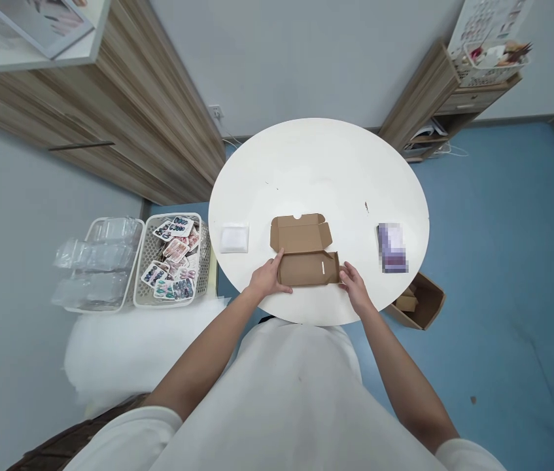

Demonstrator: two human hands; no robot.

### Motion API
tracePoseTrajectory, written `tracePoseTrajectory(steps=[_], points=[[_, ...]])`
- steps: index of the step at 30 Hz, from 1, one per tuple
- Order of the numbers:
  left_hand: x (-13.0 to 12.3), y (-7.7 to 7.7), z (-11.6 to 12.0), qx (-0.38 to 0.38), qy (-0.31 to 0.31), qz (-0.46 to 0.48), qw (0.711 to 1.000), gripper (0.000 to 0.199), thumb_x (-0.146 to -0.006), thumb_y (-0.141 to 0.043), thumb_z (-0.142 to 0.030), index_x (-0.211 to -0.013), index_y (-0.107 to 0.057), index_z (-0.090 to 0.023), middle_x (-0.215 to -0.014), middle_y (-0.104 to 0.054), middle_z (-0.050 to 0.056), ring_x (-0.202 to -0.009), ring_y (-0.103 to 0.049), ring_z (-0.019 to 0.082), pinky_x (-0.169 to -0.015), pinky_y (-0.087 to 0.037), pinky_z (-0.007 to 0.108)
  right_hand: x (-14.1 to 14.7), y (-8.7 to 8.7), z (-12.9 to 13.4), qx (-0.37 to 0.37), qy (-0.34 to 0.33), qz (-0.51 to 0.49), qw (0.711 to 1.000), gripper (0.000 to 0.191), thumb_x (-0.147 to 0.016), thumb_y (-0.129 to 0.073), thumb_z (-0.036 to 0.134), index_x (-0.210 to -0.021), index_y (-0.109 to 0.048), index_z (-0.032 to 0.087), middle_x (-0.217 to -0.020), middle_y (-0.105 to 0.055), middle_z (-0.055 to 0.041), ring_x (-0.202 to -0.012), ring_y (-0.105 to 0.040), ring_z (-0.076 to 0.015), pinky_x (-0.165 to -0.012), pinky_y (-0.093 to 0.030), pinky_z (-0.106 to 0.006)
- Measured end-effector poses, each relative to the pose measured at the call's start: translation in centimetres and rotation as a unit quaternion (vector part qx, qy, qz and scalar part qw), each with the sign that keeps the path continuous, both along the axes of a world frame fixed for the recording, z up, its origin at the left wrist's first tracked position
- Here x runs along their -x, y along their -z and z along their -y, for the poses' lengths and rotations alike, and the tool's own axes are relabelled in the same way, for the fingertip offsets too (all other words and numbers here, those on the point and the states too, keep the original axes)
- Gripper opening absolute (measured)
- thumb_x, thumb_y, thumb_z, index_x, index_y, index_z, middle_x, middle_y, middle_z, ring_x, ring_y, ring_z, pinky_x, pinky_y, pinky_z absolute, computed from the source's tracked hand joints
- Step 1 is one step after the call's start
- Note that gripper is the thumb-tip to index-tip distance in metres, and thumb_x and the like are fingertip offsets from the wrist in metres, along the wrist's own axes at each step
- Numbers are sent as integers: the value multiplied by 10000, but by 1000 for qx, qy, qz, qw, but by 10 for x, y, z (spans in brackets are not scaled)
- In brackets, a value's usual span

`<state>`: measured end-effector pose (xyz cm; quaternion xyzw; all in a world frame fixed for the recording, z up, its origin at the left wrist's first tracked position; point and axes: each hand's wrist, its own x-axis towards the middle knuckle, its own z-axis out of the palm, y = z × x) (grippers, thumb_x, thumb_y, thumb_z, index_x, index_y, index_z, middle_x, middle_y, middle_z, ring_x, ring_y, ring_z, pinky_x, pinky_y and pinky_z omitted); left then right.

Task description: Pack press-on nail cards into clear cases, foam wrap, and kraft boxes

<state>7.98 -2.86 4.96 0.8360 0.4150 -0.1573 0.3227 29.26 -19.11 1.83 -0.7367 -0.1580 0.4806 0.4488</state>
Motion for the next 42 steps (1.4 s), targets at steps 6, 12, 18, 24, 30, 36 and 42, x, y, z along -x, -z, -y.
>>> tracePoseTrajectory(steps=[6, 12, 18, 24, 30, 36, 42], points=[[-6, 2, 5, 14, -4, 27, 1000, 1226, -428, -716, -585, -1374, -13, -249, -1191, -476, 141, -1063, -489, 324, -725, -386, 300, 14, -9, -22, 32, -56, 111, 992, 507, -764, -432, 480, -1172, -468, 181, -1133, -564, -90, -882, -573, -190, -725, -456, -321], [-9, 5, 14, 17, 26, 42, 999, 1205, -447, -704, -590, -1374, -11, -253, -1168, -487, 131, -1039, -502, 312, -713, -388, 293, 20, -7, -26, 165, -137, 309, 926, 253, -743, -470, 330, -957, -503, 200, -778, -604, -24, -711, -549, -177, -610, -385, -275], [-10, 5, 22, 20, 31, 41, 998, 1177, -495, -666, -609, -1376, 25, -244, -1147, -473, 132, -987, -523, 303, -683, -392, 295, 21, -7, -26, 235, -183, 342, 891, 142, -772, -409, 232, -905, -451, 207, -770, -588, -43, -686, -546, -191, -556, -340, -263], [-1, 10, 43, 53, -67, 108, 991, 1050, -636, -595, -559, -1370, 80, -233, -1176, -446, 126, -962, -527, 249, -710, -415, 312, 21, -12, -29, 256, -198, 360, 875, 143, -782, -401, 239, -915, -443, 209, -810, -601, -59, -718, -569, -206, -536, -342, -265], [3, 26, 65, 88, -136, 208, 965, 769, -763, -479, -478, -1365, -108, -175, -1161, -439, 131, -985, -492, 211, -800, -427, 332, 20, -12, -29, 261, -207, 377, 864, 234, -807, -366, 264, -1026, -404, 190, -875, -602, -98, -774, -585, -240, -569, -379, -307], [-14, 32, 74, 84, -180, 215, 956, 800, -740, -530, -434, -1363, -109, -161, -1205, -407, 154, -1067, -450, 245, -821, -425, 374, 16, -12, -25, 220, -253, 381, 862, 465, -812, -349, 314, -1241, -275, 151, -1078, -522, -157, -900, -567, -272, -657, -418, -356], [-38, 31, 73, 88, -225, 214, 946, 784, -748, -532, -405, -1365, -105, -180, -1292, -368, 152, -1178, -374, 250, -873, -401, 370, -8, -5, -13, 109, -243, 328, 906, 623, -802, -342, 345, -1350, -137, 129, -1171, -454, -144, -1008, -512, -235, -770, -432, -331]])
